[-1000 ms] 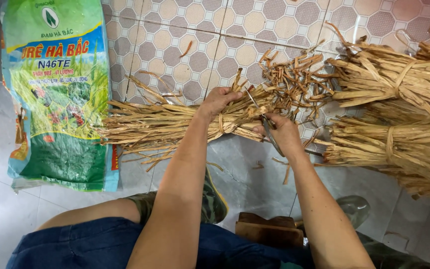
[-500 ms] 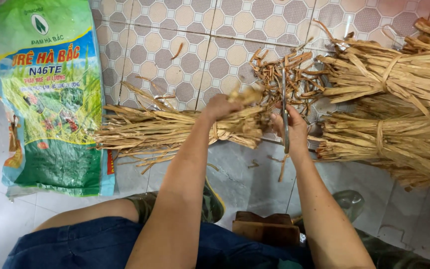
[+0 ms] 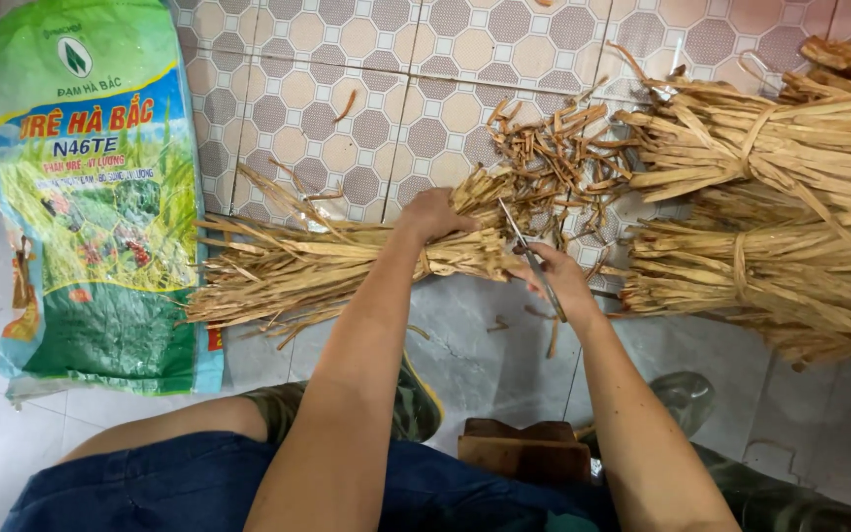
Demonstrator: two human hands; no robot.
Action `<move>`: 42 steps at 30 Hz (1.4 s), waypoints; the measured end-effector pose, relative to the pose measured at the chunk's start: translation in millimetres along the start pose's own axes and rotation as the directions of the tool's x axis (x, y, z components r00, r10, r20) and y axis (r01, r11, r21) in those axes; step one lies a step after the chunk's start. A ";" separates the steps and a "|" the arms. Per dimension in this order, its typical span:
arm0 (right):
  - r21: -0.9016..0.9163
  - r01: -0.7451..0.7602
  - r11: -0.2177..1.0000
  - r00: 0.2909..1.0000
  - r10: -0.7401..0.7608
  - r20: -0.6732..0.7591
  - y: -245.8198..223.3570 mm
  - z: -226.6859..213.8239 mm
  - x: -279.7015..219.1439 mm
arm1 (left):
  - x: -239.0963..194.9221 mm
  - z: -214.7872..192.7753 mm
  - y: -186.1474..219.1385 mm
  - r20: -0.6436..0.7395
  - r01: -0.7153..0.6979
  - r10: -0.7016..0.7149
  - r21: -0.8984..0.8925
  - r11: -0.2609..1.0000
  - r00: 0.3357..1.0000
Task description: The person sits on the floor and uses scissors to trim the root ends off bundles of dried leaves, letting the cut pieces fall onto the plastic sheet. They reposition each bundle, turn it, and continue cutting, with trimmed-off pieces accumulating beside the bundles.
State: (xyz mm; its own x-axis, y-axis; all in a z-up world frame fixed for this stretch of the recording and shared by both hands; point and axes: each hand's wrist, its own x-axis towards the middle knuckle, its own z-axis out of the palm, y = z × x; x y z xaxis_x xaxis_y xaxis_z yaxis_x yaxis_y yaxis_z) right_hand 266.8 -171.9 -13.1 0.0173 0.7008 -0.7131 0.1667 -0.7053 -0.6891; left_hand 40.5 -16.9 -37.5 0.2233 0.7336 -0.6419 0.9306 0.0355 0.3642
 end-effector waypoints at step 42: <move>0.055 0.261 0.964 0.919 -0.230 -0.321 -22.7 -5.0 13.2 | -39.3 -31.7 -45.4 -0.036 0.001 -0.210 -0.985 0.173 0.977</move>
State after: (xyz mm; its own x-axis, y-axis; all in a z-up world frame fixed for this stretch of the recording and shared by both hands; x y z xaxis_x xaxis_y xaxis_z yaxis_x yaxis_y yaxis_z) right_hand 268.2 -146.1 -6.2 0.2943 0.8403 -0.4553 0.1106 -0.5031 -0.8571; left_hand -19.7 -25.8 -7.4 0.0126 0.7336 -0.6795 -0.1239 0.6755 0.7269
